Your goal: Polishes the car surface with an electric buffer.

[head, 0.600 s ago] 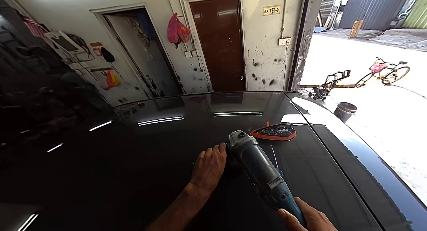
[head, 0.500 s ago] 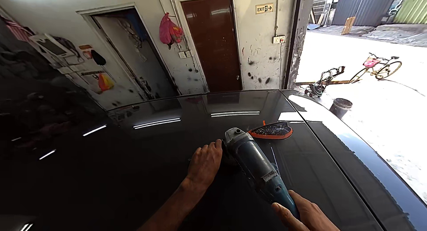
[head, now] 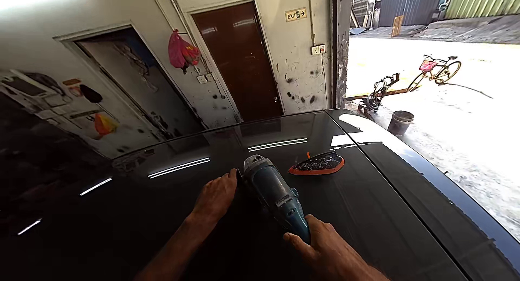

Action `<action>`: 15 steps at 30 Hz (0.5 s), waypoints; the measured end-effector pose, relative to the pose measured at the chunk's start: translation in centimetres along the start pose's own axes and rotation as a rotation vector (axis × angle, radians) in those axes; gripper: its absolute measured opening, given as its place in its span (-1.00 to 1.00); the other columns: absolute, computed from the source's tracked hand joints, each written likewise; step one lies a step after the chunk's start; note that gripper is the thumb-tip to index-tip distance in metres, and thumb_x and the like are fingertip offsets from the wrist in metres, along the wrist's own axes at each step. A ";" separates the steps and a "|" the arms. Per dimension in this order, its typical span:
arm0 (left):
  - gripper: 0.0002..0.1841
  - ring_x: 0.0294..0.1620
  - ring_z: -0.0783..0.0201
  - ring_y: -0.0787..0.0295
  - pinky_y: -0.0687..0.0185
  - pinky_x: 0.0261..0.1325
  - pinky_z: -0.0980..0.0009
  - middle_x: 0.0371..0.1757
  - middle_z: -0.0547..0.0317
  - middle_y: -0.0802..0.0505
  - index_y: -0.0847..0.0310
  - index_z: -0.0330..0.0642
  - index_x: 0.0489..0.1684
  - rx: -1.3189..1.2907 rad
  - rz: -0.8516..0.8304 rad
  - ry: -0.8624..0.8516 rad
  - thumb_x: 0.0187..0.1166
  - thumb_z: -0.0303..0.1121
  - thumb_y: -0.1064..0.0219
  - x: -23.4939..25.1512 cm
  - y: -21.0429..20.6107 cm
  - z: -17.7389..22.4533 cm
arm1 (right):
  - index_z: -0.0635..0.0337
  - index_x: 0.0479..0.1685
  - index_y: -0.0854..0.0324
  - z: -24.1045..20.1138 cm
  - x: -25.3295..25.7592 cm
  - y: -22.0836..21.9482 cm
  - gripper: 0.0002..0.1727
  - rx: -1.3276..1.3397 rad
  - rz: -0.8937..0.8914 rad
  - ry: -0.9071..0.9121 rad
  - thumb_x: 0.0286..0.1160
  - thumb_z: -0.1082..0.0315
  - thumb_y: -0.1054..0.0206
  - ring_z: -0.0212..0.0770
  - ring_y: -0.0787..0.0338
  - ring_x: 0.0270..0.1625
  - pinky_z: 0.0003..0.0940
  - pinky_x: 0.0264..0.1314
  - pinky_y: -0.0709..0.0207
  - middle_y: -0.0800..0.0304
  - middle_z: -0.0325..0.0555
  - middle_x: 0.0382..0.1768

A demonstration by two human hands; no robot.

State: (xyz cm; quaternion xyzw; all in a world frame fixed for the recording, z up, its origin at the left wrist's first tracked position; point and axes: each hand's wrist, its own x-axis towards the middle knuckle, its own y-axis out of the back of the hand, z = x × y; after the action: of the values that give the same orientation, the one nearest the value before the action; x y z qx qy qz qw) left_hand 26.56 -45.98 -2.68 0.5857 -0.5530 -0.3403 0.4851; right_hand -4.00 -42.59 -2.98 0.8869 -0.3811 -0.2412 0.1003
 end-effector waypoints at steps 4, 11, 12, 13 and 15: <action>-0.61 -0.07 -0.21 -0.88 -0.76 -0.02 -0.12 -0.07 -0.21 -0.85 -0.55 -0.34 0.33 -0.018 -0.023 0.061 0.64 -0.31 -0.39 -0.8 -1.0 -3.3 | 0.12 0.11 -0.48 -2.0 1.9 -1.3 -0.40 -0.041 -0.051 0.014 0.62 -0.29 -0.20 -0.14 -0.80 -0.45 -0.14 -0.33 -0.74 -0.70 -0.08 -0.34; -0.55 0.01 -0.30 -0.86 -0.73 0.05 -0.21 -0.01 -0.30 -0.84 -0.50 -0.36 0.43 -0.012 -0.085 0.232 0.66 -0.30 -0.37 -5.3 -2.5 -11.3 | 0.17 0.08 -0.50 -6.4 5.3 -6.0 -0.41 -0.139 -0.181 0.098 0.67 -0.25 -0.17 -0.09 -0.82 -0.36 -0.09 -0.29 -0.73 -0.71 -0.01 -0.28; -0.55 0.02 -0.31 -0.86 -0.72 0.06 -0.22 0.00 -0.29 -0.84 -0.49 -0.35 0.43 -0.007 -0.097 0.260 0.66 -0.30 -0.36 -6.0 -2.7 -12.6 | 0.18 0.07 -0.51 -7.1 5.9 -6.9 -0.41 -0.148 -0.197 0.114 0.67 -0.25 -0.17 -0.07 -0.83 -0.35 -0.08 -0.28 -0.73 -0.71 0.00 -0.27; -0.54 0.05 -0.32 -0.85 -0.71 0.08 -0.24 0.02 -0.31 -0.84 -0.48 -0.36 0.45 -0.011 -0.111 0.293 0.67 -0.29 -0.36 -6.8 -2.8 -13.9 | 0.19 0.07 -0.51 -7.8 6.4 -8.0 -0.41 -0.161 -0.211 0.126 0.67 -0.24 -0.17 -0.06 -0.83 -0.33 -0.07 -0.27 -0.73 -0.72 0.01 -0.25; -0.52 0.09 -0.34 -0.83 -0.69 0.12 -0.27 0.04 -0.33 -0.83 -0.46 -0.36 0.48 -0.020 -0.127 0.347 0.68 -0.28 -0.35 -8.1 -3.3 -16.4 | 0.20 0.09 -0.52 -9.2 7.4 -9.9 -0.41 -0.180 -0.240 0.146 0.68 -0.23 -0.16 -0.02 -0.85 -0.26 -0.03 -0.22 -0.74 -0.73 0.05 -0.21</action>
State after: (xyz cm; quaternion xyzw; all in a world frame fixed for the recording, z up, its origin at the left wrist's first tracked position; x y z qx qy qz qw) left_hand 41.67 -35.14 -2.04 0.6645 -0.4196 -0.2695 0.5566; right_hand 11.19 -41.19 -1.20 0.9286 -0.2410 -0.2196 0.1772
